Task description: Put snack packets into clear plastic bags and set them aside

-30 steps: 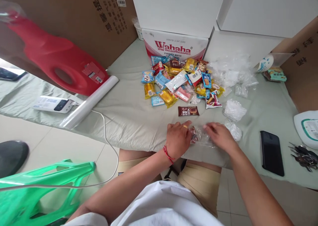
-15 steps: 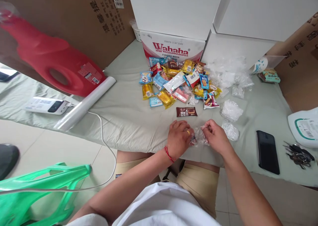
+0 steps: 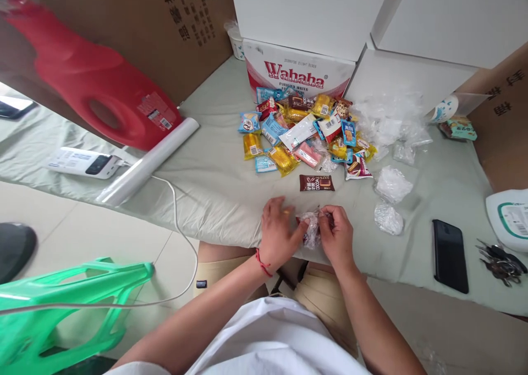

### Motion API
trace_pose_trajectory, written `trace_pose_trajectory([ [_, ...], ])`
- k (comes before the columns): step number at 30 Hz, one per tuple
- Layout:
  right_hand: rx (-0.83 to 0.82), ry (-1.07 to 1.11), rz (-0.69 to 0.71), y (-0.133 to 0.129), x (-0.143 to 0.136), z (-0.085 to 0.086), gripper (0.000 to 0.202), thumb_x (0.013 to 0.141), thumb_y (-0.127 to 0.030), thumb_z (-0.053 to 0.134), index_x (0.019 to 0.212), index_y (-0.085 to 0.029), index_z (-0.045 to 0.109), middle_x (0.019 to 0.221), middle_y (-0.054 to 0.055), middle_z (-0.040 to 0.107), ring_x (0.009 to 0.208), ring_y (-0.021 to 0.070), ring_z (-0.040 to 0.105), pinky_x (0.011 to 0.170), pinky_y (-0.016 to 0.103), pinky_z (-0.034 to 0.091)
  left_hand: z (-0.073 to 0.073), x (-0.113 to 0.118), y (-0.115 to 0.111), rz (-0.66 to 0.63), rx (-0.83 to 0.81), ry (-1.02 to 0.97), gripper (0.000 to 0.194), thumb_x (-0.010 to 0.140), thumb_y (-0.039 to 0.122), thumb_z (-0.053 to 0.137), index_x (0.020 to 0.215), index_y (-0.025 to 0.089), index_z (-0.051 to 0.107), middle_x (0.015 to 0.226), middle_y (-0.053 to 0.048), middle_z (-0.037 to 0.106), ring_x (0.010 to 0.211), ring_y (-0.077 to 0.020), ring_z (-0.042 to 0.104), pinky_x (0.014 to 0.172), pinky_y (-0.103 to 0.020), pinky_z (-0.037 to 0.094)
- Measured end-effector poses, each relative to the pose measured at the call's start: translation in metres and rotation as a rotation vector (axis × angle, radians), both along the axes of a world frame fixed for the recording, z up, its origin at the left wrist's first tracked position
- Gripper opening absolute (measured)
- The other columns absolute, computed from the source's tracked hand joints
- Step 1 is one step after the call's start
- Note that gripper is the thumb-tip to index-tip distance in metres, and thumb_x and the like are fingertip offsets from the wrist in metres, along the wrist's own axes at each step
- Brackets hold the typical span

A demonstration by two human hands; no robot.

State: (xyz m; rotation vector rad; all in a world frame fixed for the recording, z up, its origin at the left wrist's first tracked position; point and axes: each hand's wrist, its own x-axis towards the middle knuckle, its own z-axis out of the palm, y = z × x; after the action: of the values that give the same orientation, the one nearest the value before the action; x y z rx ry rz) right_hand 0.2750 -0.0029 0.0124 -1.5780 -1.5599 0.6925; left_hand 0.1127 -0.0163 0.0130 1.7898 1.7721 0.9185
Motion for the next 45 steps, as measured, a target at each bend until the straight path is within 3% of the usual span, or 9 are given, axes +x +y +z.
trace_pose_trajectory([
  [3,0.01,0.046,-0.023,-0.004,-0.003,0.002,0.018,0.098,-0.036,0.051,0.098,-0.023,0.063,0.098,0.007,0.064,0.088,0.0207,0.062,0.082,0.035,0.052,0.0,0.011,-0.015,-0.042,-0.037,0.011,0.032,0.082,0.035,0.073,0.105,0.017,0.063,0.14,-0.02,0.053,0.145,-0.0431,0.036,0.115,-0.066,0.034],
  [7,0.003,0.117,-0.052,-0.018,-0.006,0.005,0.021,0.099,-0.041,0.052,0.099,-0.024,0.064,0.099,0.008,0.066,0.09,0.0214,0.063,0.084,0.036,0.053,0.001,0.027,-0.019,-0.017,0.037,-0.228,0.027,0.079,0.012,0.063,0.102,0.021,0.054,0.116,-0.011,0.061,0.119,-0.0291,0.06,0.101,-0.05,0.052],
  [12,-0.179,0.38,-0.022,-0.039,-0.013,0.011,0.033,0.101,-0.05,0.049,0.112,-0.024,0.065,0.108,0.009,0.073,0.097,0.0232,0.068,0.087,0.038,0.057,0.009,0.033,-0.008,-0.026,0.223,-0.162,0.018,0.09,0.012,0.051,0.102,0.023,0.058,0.127,-0.011,0.06,0.123,-0.0265,0.058,0.102,-0.046,0.048],
  [19,-0.303,0.766,0.031,-0.042,-0.023,0.021,0.043,0.1,-0.059,0.046,0.117,-0.023,0.063,0.127,0.011,0.069,0.118,0.026,0.066,0.093,0.04,0.058,0.008,0.033,-0.012,-0.407,0.418,-0.185,0.036,0.082,0.017,0.052,0.117,0.023,0.05,0.126,-0.016,0.061,0.134,-0.0317,0.053,0.111,-0.058,0.043],
  [24,-0.263,0.832,-0.035,-0.035,-0.012,0.016,0.041,0.094,-0.056,0.061,0.118,-0.023,0.061,0.126,0.011,0.069,0.119,0.0257,0.065,0.1,0.042,0.055,0.013,0.025,-0.024,-0.454,0.152,-0.471,0.038,0.072,0.019,0.051,0.108,0.027,0.041,0.122,-0.012,0.06,0.137,-0.0298,0.051,0.11,-0.054,0.047],
  [30,-0.176,0.76,-0.078,-0.026,0.003,0.008,0.051,0.093,-0.05,0.067,0.134,-0.023,0.054,0.138,0.012,0.064,0.122,0.0253,0.064,0.109,0.045,0.049,0.027,0.022,-0.007,0.051,-0.079,-0.779,0.021,0.096,0.037,0.051,0.111,0.023,0.047,0.127,-0.012,0.06,0.13,-0.0272,0.056,0.107,-0.047,0.049],
  [35,-0.244,0.681,0.08,-0.027,0.014,0.018,0.044,0.09,-0.044,0.073,0.129,-0.027,0.062,0.134,0.006,0.069,0.12,0.0236,0.065,0.107,0.039,0.051,0.035,0.035,0.013,-0.254,-0.268,-1.061,0.048,0.089,0.041,0.072,0.125,0.021,0.049,0.129,-0.014,0.067,0.117,-0.0265,0.066,0.102,-0.044,0.052],
  [39,-0.287,0.496,0.075,-0.007,0.067,0.042,0.044,0.085,-0.044,0.079,0.124,-0.027,0.068,0.122,0.004,0.074,0.109,0.0235,0.069,0.098,0.037,0.054,0.028,0.029,0.02,-0.32,-0.18,-0.76,0.039,0.092,0.035,0.068,0.127,0.023,0.057,0.137,-0.012,0.063,0.133,-0.0286,0.056,0.115,-0.048,0.043],
  [45,0.124,0.136,-0.508,0.127,0.249,0.061,0.035,0.087,-0.036,0.076,0.112,-0.012,0.069,0.1,0.012,0.074,0.073,0.0145,0.065,0.062,0.029,0.047,0.0,-0.042,0.032,0.016,0.194,-0.195,0.008,0.093,0.028,0.06,0.1,0.024,0.064,0.118,-0.008,0.066,0.136,-0.0293,0.054,0.113,-0.052,0.045],
])
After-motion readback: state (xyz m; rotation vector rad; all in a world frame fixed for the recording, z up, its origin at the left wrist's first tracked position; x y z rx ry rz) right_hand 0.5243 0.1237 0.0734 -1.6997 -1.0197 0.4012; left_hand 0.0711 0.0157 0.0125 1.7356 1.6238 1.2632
